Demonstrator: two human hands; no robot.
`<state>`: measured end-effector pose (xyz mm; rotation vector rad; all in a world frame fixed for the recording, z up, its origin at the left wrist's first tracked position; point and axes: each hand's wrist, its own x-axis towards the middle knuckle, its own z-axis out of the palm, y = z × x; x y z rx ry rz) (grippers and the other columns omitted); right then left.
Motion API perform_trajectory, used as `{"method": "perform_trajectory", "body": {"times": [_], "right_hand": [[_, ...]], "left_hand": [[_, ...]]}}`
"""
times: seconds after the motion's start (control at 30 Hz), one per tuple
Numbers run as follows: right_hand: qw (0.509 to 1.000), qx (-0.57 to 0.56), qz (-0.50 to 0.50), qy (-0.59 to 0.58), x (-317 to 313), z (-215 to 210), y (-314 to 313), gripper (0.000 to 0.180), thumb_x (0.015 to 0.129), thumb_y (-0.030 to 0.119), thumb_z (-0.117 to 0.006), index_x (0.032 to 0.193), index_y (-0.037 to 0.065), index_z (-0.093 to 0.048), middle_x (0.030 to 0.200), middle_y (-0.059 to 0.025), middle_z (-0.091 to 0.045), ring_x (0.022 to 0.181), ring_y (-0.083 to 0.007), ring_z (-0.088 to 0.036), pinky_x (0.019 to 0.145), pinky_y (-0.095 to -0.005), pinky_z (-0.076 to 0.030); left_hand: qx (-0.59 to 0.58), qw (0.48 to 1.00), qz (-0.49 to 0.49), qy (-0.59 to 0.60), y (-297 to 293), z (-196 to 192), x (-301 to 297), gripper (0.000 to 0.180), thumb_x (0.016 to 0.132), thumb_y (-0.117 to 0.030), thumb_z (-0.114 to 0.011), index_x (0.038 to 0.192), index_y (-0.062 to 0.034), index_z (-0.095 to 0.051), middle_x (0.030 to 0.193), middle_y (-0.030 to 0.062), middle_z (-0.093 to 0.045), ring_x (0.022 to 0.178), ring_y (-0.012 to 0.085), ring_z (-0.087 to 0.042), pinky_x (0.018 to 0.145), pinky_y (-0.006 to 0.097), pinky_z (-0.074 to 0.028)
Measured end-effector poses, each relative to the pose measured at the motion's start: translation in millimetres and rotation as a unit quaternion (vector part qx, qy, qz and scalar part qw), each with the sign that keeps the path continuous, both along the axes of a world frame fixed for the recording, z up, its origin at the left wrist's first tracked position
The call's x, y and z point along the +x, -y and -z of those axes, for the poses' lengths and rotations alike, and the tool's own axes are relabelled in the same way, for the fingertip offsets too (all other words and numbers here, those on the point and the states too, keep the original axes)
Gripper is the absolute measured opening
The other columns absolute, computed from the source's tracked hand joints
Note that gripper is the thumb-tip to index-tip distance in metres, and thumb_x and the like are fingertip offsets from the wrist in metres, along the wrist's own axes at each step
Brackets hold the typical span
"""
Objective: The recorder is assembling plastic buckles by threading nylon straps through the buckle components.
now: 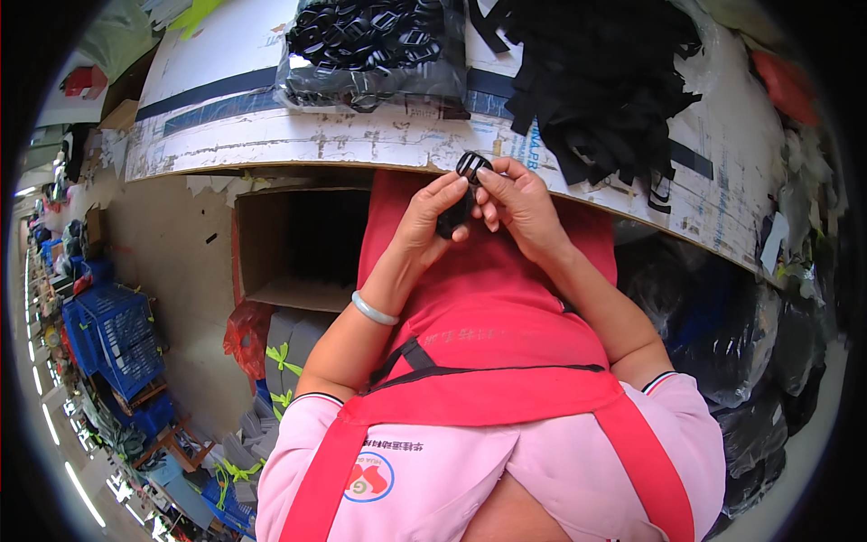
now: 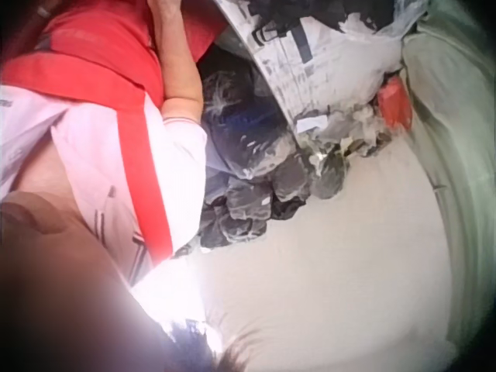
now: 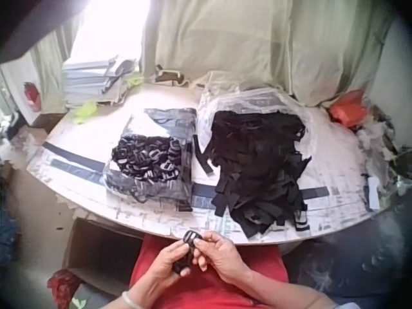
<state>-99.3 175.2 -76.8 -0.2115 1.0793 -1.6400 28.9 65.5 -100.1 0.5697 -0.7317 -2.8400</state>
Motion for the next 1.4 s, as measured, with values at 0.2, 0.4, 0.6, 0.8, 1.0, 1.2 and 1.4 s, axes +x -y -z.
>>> {"method": "perform_trajectory", "body": {"times": [0.2,0.4,0.6,0.8,1.0,1.2,1.4], "right_hand": [[0.993,0.025,-0.031,-0.112,5,3,-7,0.013,0.094,0.017,-0.061,0.094,0.004,-0.057,0.075,-0.0014,-0.061,0.057,-0.0038,-0.054,0.05,-0.0168,-0.043],[0.87,0.094,-0.041,-0.482,-21,-23,-13,0.014,0.087,0.013,-0.067,0.096,0.003,-0.064,0.082,-0.0035,-0.063,0.071,-0.0118,-0.057,0.063,-0.0271,-0.047],[0.489,0.225,0.082,-0.839,-91,-35,-8,0.026,0.079,0.033,-0.072,0.084,0.008,-0.069,0.097,-0.0054,-0.06,0.098,-0.0256,-0.051,0.087,-0.0389,-0.039],[0.522,0.2,0.054,-0.827,-76,-4,12,0.025,0.076,0.028,-0.076,0.09,0.008,-0.07,0.103,-0.0034,-0.06,0.107,-0.0244,-0.048,0.094,-0.0368,-0.035],[0.682,0.009,0.13,-0.72,-66,-27,9,0.013,0.085,0.009,-0.07,0.097,0.005,-0.066,0.089,-0.0051,-0.066,0.08,-0.0198,-0.059,0.073,-0.029,-0.048],[0.827,0.005,0.149,-0.542,-40,-49,-1,0.015,0.093,0.014,-0.063,0.102,0.003,-0.062,0.081,0.0029,-0.058,0.074,-0.004,-0.048,0.067,-0.0186,-0.041],[0.943,0.105,-0.143,-0.282,-16,-49,-10,0.016,0.095,0.019,-0.06,0.096,0.003,-0.064,0.075,0.0059,-0.058,0.065,0.0006,-0.048,0.056,-0.015,-0.038]], "left_hand": [[-0.019,0.998,-0.012,0.061,-8,-3,3,0.023,0.094,-0.02,-0.059,0.11,-0.0037,-0.059,0.09,0.0044,-0.062,0.074,0.0109,-0.06,0.043,0.019,-0.043],[0.095,0.995,-0.025,0.005,7,16,18,0.027,0.093,-0.022,-0.061,0.113,-0.005,-0.06,0.102,0.0076,-0.064,0.083,0.0173,-0.064,0.049,0.023,-0.051],[0.133,0.99,-0.021,0.035,1,13,20,0.024,0.093,-0.022,-0.061,0.109,-0.0038,-0.06,0.108,0.0118,-0.064,0.094,0.0281,-0.066,0.055,0.031,-0.058],[-0.034,0.995,0.026,0.095,-3,0,12,0.023,0.092,-0.023,-0.064,0.096,-0.0008,-0.061,0.083,0.0062,-0.061,0.06,0.0091,-0.058,0.038,0.019,-0.04],[-0.207,0.961,-0.009,0.181,2,-19,16,0.02,0.09,-0.021,-0.067,0.089,-0.0006,-0.064,0.065,0.0044,-0.059,0.047,0.0076,-0.051,0.037,0.02,-0.037],[-0.29,0.938,-0.031,0.186,5,-30,12,0.02,0.089,-0.021,-0.068,0.086,-0.0014,-0.066,0.064,0.003,-0.061,0.045,0.0062,-0.05,0.039,0.02,-0.036],[-0.317,0.93,-0.071,0.172,1,-24,13,0.014,0.087,-0.016,-0.07,0.086,-0.0021,-0.069,0.058,-0.0004,-0.058,0.045,0.0034,-0.047,0.04,0.019,-0.031]]}}
